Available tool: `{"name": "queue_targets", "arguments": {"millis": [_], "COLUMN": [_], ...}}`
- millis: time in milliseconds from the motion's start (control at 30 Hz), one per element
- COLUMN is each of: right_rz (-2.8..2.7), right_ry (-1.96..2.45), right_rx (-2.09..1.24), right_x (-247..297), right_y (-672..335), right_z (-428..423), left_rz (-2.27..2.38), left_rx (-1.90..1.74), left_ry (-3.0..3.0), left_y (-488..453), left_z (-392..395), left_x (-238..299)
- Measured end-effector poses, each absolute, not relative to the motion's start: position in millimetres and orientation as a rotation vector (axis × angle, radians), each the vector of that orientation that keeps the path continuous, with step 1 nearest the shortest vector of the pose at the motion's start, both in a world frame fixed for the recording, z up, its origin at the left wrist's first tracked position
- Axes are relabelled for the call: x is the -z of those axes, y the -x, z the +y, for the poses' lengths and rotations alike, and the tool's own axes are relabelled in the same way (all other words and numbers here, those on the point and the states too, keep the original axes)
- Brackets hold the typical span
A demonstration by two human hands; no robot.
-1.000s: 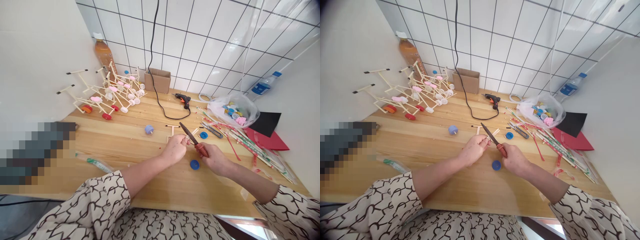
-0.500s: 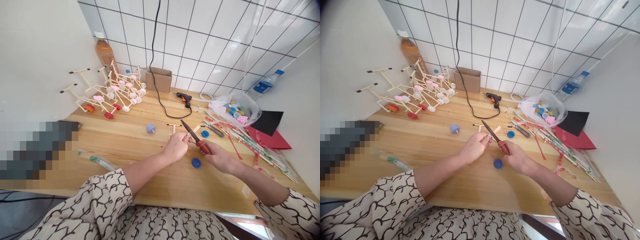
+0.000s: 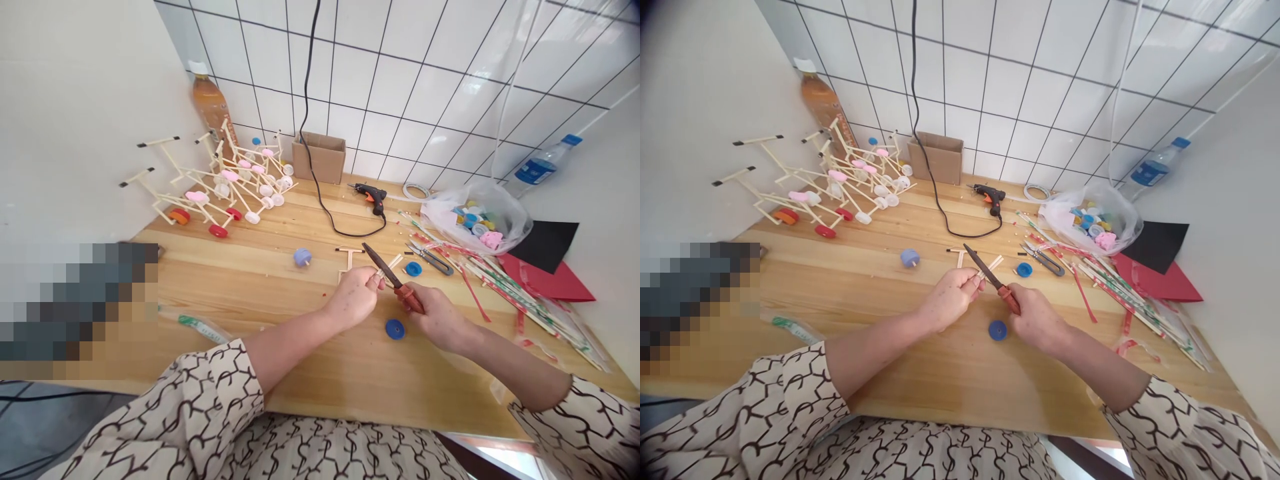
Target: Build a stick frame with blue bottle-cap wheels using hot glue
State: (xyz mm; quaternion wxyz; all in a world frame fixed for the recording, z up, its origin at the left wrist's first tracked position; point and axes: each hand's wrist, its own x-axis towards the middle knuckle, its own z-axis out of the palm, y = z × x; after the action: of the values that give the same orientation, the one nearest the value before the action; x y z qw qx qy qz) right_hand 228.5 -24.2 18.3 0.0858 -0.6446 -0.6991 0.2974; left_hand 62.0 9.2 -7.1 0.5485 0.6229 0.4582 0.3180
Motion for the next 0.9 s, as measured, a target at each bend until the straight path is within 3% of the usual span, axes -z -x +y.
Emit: {"name": "queue_targets", "arguments": {"millis": [433,900], "right_rz": [-2.091,-1.764], "right_ry": [1.965,1.831], "right_rx": [-0.837,-1.39], "right_x": [-14,-43], "right_y": [-227,-224], "right_z": [-18,-16], "left_rz": [1.142,1.12], "left_rx": [-0.77,-0.777], "left_ry": [-1.451,-1.47], "left_y": [-64,-54], "left_z": [15,12], "left_x": [12,-5]}}
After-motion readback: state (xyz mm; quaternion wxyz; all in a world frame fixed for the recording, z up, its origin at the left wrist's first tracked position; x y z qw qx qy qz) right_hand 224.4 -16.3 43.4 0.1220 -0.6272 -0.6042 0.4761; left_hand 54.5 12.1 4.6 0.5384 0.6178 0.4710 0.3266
